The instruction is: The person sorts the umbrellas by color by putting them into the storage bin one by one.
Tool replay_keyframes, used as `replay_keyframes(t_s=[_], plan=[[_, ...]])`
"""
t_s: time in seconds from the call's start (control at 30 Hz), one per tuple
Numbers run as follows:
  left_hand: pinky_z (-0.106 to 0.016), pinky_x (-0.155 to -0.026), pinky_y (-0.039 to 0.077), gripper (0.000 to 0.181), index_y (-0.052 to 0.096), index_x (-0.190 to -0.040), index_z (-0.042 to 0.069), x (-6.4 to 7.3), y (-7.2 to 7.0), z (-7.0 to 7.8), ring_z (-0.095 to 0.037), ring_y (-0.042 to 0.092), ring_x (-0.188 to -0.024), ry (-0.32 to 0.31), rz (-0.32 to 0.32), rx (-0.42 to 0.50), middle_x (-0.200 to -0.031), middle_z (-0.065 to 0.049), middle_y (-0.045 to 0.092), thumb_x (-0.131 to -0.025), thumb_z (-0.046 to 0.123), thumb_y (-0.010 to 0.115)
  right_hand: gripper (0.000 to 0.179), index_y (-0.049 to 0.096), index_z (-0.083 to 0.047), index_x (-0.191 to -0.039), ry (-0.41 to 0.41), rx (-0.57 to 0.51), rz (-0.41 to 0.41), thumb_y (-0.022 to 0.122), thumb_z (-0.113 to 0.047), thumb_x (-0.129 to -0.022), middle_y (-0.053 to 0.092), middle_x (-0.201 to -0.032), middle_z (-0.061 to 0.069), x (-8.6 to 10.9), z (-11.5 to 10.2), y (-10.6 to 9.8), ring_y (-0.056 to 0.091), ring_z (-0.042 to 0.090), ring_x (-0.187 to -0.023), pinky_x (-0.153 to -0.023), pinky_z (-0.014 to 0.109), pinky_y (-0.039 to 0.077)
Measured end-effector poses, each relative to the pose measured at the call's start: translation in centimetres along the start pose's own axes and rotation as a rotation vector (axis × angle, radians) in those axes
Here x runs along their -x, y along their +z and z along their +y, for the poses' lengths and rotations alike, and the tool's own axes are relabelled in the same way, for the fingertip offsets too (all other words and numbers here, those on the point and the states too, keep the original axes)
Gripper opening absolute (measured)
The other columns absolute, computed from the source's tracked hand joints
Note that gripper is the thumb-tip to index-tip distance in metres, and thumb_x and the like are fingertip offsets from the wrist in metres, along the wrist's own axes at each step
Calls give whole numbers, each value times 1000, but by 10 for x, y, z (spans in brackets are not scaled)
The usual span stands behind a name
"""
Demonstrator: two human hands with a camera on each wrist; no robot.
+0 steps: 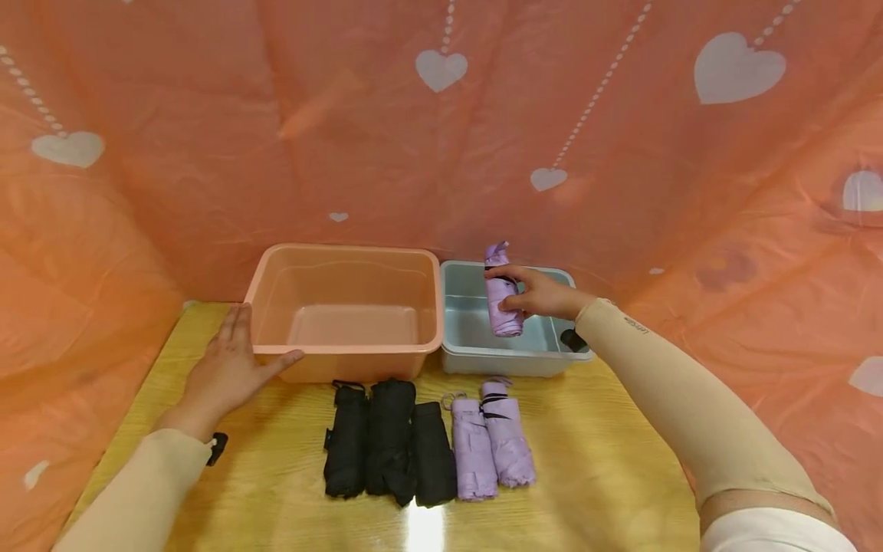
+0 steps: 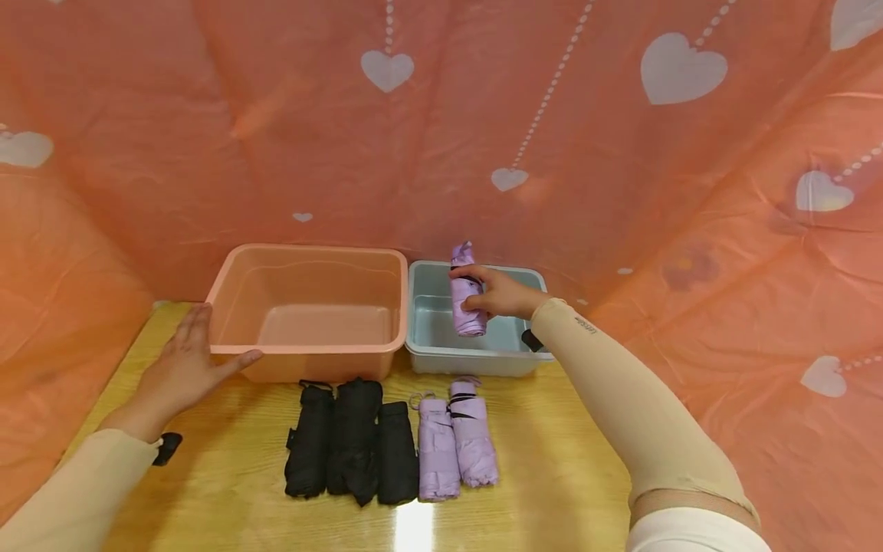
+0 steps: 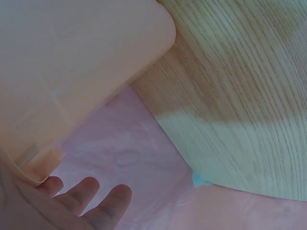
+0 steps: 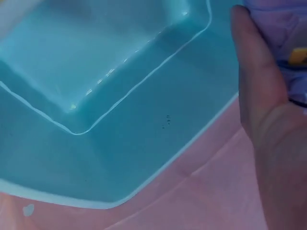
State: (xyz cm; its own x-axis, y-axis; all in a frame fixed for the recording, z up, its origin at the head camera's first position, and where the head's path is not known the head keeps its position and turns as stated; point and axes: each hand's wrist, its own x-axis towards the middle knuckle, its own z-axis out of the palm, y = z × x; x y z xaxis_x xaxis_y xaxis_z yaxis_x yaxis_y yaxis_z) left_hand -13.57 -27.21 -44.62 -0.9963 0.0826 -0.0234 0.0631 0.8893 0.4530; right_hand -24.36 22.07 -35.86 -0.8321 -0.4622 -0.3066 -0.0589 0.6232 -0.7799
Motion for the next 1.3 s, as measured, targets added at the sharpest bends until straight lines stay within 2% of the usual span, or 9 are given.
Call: replay_keyframes(t_s=[0.27, 0.5, 0.73, 1.03, 1.17, 1.3], plan=[[-74, -82, 39, 125, -15, -157, 4, 9, 0, 6, -62, 14, -137, -5, 15, 1, -163, -24, -11, -84, 79, 53, 67, 39, -15, -153, 103, -57, -83, 68, -7, -93, 42, -135, 17, -19, 11, 10, 59, 29, -95, -74, 44, 56], [-75, -86, 37, 123, -13, -157, 2, 20, -3, 7, -60, 14, -139, 13, 33, -7, -162, -25, -9, -86, 76, 54, 69, 40, -11, -153, 113, -14, -129, 71, -8, -91, 46, -128, 18, -30, 27, 25, 59, 25, -86, -72, 48, 55], [-74, -86, 37, 122, -12, -157, 3, 27, -9, 9, -60, 16, -138, 19, 40, -7, -163, -24, -9, -86, 75, 56, 70, 41, -8, -151, 151, -5, -169, 73, -3, -89, 40, -140, 19, -37, 36, 38, 57, 25, -88, -66, 40, 56], [-75, -88, 35, 122, -10, -157, 1, 36, -10, 10, -59, 16, -139, 24, 44, -8, -163, -25, -7, -86, 74, 57, 69, 44, -9, -150, 190, 59, -229, 76, -9, -89, 39, -145, 13, -43, 51, 54, 51, 18, -65, -60, 39, 53], [-75, -89, 35, 121, -8, -157, 0, 40, -9, 9, -58, 16, -140, 30, 47, -10, -162, -26, -6, -86, 73, 57, 68, 43, -9, -149, 230, 85, -264, 76, -8, -89, 38, -147, 12, -44, 56, 61, 51, 20, -70, -61, 39, 53], [-75, -95, 29, 121, -7, -157, -1, 44, -9, 8, -58, 15, -140, 33, 51, -11, -162, -27, -5, -86, 72, 59, 68, 45, -10, -148, 252, 105, -285, 78, -10, -88, 40, -142, 12, -44, 58, 69, 54, 21, -81, -65, 39, 55]])
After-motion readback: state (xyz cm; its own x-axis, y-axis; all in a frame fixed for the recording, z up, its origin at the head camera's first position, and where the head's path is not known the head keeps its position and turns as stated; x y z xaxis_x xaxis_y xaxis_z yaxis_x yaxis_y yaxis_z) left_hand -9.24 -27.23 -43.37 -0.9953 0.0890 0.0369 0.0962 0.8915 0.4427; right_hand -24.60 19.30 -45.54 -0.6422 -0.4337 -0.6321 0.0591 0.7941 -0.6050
